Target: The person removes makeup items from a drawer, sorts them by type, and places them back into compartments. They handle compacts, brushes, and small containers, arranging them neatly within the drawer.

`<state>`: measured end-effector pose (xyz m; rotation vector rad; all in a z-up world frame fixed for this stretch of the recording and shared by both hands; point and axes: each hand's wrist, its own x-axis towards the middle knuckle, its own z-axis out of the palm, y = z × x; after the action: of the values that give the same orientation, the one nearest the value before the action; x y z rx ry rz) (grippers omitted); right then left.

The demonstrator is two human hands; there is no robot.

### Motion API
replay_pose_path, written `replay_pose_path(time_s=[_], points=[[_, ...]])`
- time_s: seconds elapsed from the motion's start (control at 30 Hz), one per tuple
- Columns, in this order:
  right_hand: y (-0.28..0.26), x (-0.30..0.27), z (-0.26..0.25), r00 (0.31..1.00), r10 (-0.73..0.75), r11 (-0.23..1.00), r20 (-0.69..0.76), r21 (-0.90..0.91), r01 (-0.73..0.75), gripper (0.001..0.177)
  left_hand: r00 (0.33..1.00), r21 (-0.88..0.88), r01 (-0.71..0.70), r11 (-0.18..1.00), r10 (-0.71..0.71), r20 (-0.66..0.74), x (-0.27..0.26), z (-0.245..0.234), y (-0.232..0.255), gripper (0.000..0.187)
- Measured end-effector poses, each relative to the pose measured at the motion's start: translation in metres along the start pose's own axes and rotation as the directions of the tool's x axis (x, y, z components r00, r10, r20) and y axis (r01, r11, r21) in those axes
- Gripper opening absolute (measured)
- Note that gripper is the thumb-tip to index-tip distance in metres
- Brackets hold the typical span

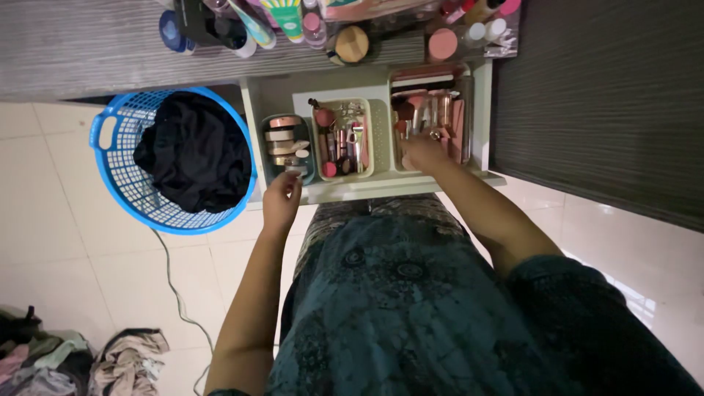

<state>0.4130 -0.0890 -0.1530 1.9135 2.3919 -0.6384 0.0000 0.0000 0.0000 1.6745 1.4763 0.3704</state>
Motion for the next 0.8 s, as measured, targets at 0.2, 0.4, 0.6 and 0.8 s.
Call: replay_pose_path(time_s=[0.2,0.4,0.6,0.8], points=[[0.003,0.012,-0.005,0.982,0.128,0.989,0.138,0.058,-0.137,0.026,1.000,-0.026,0.016,1.000,-0.016,0.003,-0.001,0.007,-0.005,0.023],[0.011,0.014,0.050,0.999,-0.003,0.961,0.050,-0.276,0.017,0.020,1.000,-0.041,0.011,0.999,-0.012,-0.013,-0.001,0.002,0.015,0.022],[0.010,0.011,0.073,0.999,-0.010,0.942,-0.044,-0.334,-0.005,0.023,0.999,0.047,0.027,0.999,-0.026,-0.021,-0.006,0.008,-0.003,0.022],[-0.059,0.042,-0.111,0.950,0.118,0.988,-0.288,0.133,-0.082,0.015,0.998,0.034,0.060,0.998,-0.058,-0.035,-0.005,-0.002,0.009,0.025]])
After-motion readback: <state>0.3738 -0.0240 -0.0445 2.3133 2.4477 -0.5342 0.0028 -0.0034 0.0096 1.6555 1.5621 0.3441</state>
